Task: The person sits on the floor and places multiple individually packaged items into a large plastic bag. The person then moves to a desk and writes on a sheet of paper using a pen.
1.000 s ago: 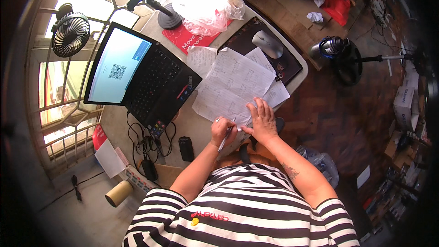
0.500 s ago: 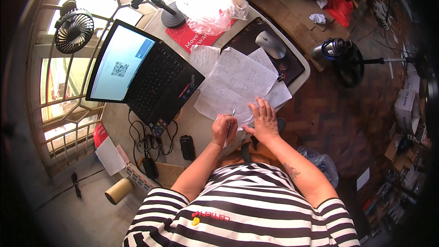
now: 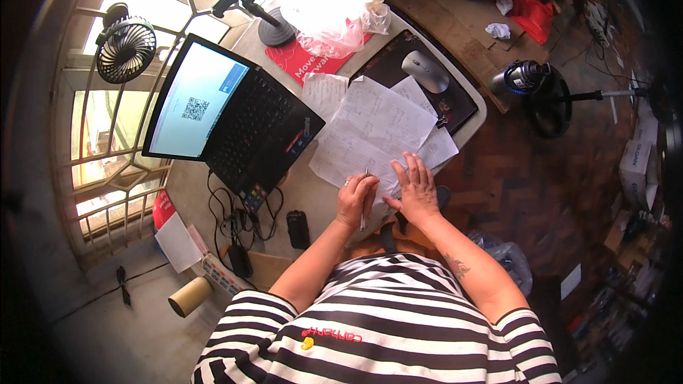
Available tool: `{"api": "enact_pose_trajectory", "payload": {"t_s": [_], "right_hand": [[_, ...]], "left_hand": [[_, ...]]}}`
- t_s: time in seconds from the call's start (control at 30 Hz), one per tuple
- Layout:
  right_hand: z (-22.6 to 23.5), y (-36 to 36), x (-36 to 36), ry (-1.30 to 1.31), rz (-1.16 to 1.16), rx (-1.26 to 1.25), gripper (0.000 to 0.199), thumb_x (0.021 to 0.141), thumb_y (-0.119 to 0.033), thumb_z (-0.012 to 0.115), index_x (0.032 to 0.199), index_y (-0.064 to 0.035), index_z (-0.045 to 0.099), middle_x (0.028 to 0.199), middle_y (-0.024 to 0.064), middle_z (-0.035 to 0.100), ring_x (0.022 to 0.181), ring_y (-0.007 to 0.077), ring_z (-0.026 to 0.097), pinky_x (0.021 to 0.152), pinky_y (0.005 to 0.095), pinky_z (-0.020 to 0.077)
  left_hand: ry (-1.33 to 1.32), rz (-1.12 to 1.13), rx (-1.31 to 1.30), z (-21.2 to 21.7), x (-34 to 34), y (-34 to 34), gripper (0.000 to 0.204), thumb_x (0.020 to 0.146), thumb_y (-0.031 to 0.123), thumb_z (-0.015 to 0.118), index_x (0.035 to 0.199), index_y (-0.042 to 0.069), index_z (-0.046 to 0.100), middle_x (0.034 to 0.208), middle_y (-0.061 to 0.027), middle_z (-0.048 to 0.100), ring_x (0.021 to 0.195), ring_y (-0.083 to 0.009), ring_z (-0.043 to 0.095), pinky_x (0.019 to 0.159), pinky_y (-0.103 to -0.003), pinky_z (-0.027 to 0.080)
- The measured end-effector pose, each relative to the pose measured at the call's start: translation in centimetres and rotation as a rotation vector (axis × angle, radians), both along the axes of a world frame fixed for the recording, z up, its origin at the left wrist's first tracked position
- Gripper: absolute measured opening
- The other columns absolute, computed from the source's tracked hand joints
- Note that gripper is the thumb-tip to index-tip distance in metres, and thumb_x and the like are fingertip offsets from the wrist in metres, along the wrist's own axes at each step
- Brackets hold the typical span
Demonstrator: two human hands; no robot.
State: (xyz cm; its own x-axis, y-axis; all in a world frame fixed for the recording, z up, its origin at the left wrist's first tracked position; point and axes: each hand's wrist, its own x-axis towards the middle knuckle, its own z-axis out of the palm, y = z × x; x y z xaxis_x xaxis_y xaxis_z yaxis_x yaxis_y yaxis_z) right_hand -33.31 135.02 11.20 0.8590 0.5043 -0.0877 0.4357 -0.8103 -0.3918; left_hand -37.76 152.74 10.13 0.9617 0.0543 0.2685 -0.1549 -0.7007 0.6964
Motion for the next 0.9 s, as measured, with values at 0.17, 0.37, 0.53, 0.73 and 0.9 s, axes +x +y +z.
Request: {"api": "enact_pose_trajectory", "payload": {"t_s": [0.17, 0.37, 0.53, 0.73, 0.9], "right_hand": [[-0.4, -0.1, -0.1, -0.002, 0.005, -0.004, 0.091, 0.07, -0.049, 0.077, 0.142, -0.0142, 0.035, 0.148, 0.0135, 0.027, 0.139, 0.0325, 0.025, 0.113, 0.0442, 0.0246], [-0.6, -0.2, -0.2, -0.015, 0.007, 0.017, 0.091, 0.07, -0.049, 0.077, 0.142, -0.0128, 0.034, 0.148, 0.0137, 0.026, 0.139, 0.0326, 0.025, 0.114, 0.044, 0.0239], [-0.7, -0.2, -0.3, -0.023, 0.015, 0.001, 0.091, 0.071, -0.051, 0.075, 0.143, -0.0123, 0.034, 0.148, 0.0137, 0.026, 0.14, 0.0323, 0.023, 0.114, 0.0436, 0.0235], [-0.7, 0.0, -0.3, -0.01, 0.015, -0.013, 0.091, 0.072, -0.052, 0.075, 0.144, -0.0136, 0.033, 0.149, 0.0137, 0.025, 0.14, 0.0324, 0.022, 0.115, 0.0439, 0.0229], [-0.1, 0.0, -0.3, 0.023, 0.011, 0.015, 0.095, 0.07, -0.05, 0.076, 0.145, -0.0152, 0.03, 0.15, 0.0141, 0.023, 0.141, 0.0339, 0.021, 0.114, 0.046, 0.022]], "left_hand": [[0.059, -0.082, 0.091, 1.4, 0.0, 0.9, 0.028, 0.075, 0.002, 0.069, 0.101, 0.013, 0.062, 0.103, -0.0053, 0.066, 0.087, -0.0262, 0.062, 0.074, -0.039, 0.048], [0.078, -0.08, 0.215, 1.1, -0.4, 3.3, 0.03, 0.074, 0.006, 0.069, 0.101, 0.014, 0.06, 0.113, -0.0034, 0.067, 0.094, -0.0246, 0.061, 0.083, -0.039, 0.044], [0.081, -0.12, 0.242, 0.1, -1.4, 4.0, 0.03, 0.076, 0.006, 0.069, 0.103, 0.013, 0.057, 0.119, -0.0044, 0.065, 0.096, -0.0274, 0.06, 0.086, -0.039, 0.044], [0.079, -0.132, 0.35, -1.1, -2.5, 4.3, 0.031, 0.075, 0.011, 0.071, 0.102, 0.014, 0.056, 0.128, -0.0042, 0.061, 0.102, -0.0276, 0.058, 0.091, -0.04, 0.041], [0.132, -0.155, 0.339, -0.3, -2.4, 4.3, 0.037, 0.074, 0.031, 0.076, 0.103, 0.018, 0.056, 0.128, -0.0019, 0.057, 0.108, -0.0242, 0.055, 0.092, -0.04, 0.038]]}}
